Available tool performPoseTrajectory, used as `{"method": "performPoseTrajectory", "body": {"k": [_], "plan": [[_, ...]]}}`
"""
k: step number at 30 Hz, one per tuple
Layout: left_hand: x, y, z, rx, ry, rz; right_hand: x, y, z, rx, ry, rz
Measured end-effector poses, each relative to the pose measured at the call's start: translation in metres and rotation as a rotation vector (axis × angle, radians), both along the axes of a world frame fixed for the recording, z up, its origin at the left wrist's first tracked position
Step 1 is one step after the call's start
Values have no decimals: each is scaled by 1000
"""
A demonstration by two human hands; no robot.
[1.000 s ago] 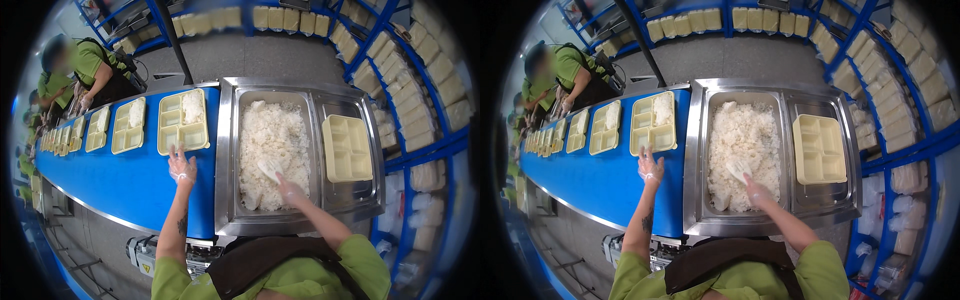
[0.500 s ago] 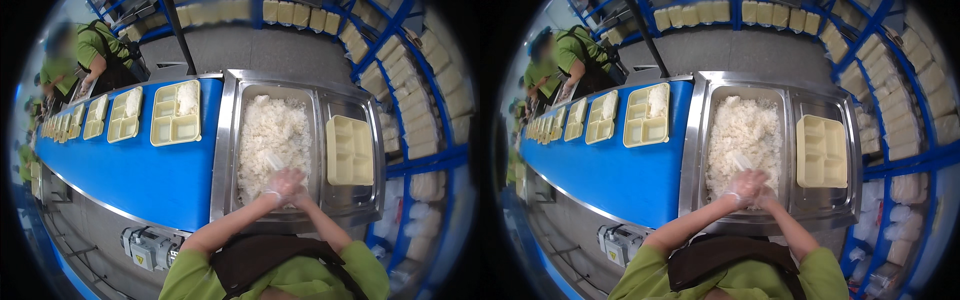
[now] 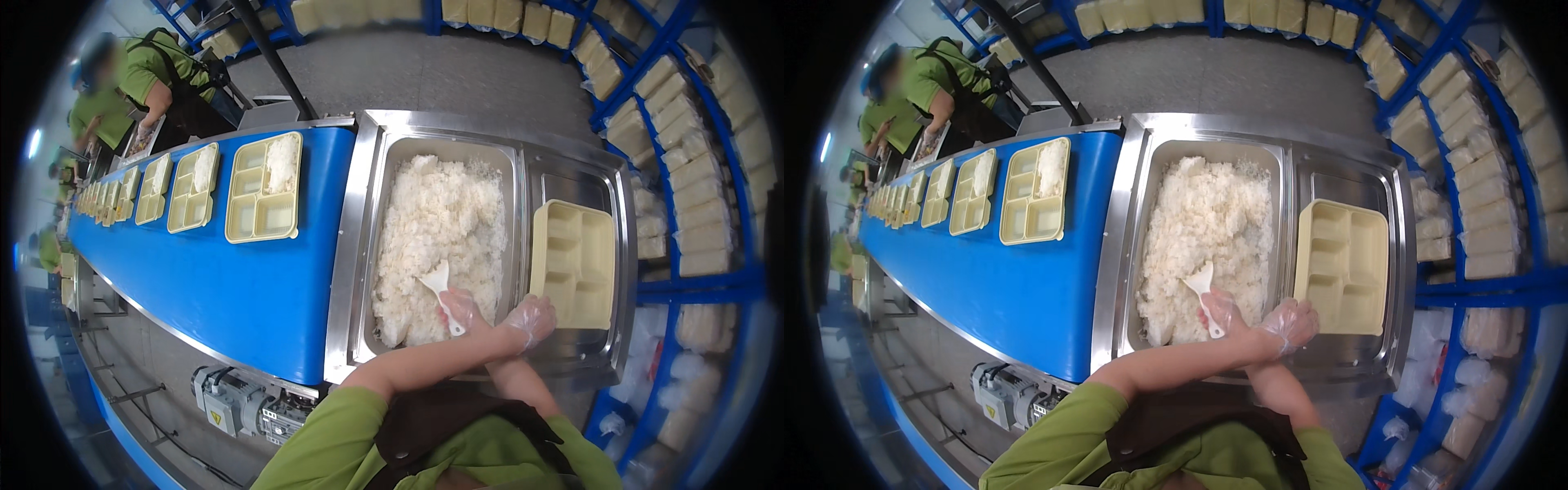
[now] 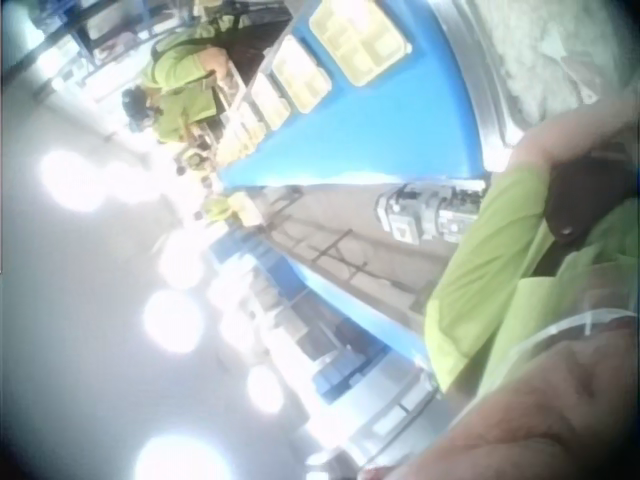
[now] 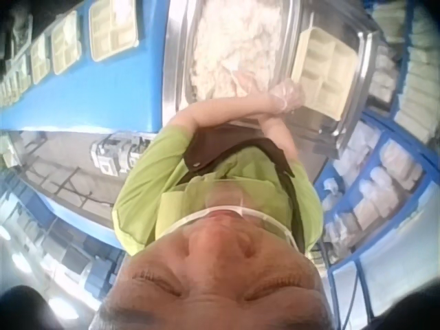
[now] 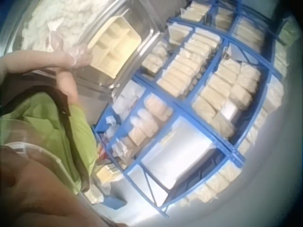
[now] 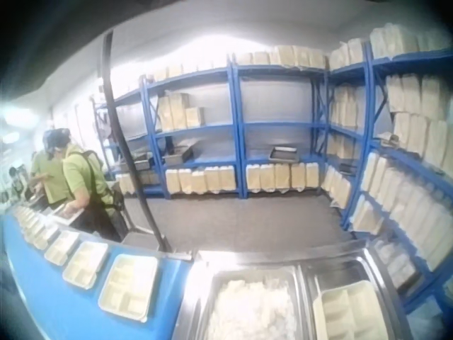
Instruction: The person scoops cooked white rice from a large metal container into compartmentalized yellow trays using a white plastic scoop. Each filled tray is placed onto a blue conveyor belt that moves toward other workers.
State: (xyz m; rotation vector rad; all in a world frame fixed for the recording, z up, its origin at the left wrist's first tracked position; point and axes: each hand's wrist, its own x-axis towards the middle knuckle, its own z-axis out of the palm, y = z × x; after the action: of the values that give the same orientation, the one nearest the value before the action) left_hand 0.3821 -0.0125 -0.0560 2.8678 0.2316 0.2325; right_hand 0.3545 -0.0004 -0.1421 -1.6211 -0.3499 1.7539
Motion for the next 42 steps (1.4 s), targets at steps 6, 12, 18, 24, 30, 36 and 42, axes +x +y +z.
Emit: {"method": "performPoseTrajectory", "body": {"k": [6,12,18,24,30,36,42], "plan": [[2,-1,11,-157,-1,24,-9,42,-42,108,104,-41],[-6,6,49,-725,-316,266,-3,35,-36,173,106,-9],[-60,26,96,-1721,-525,237,-1,4,-8,264,-115,-37],[-205,37,104,-2352,-878,579,-4,-8,10,380,-214,-126],[-346,56,29,-1964,-1146,1012,0,-4,22,400,-159,-113],[-330,68,-8,-1829,-1055,991,-7,9,62,466,-344,-15],[-244,73,-17,-1988,-911,855,-30,25,71,325,-1312,333]]}}
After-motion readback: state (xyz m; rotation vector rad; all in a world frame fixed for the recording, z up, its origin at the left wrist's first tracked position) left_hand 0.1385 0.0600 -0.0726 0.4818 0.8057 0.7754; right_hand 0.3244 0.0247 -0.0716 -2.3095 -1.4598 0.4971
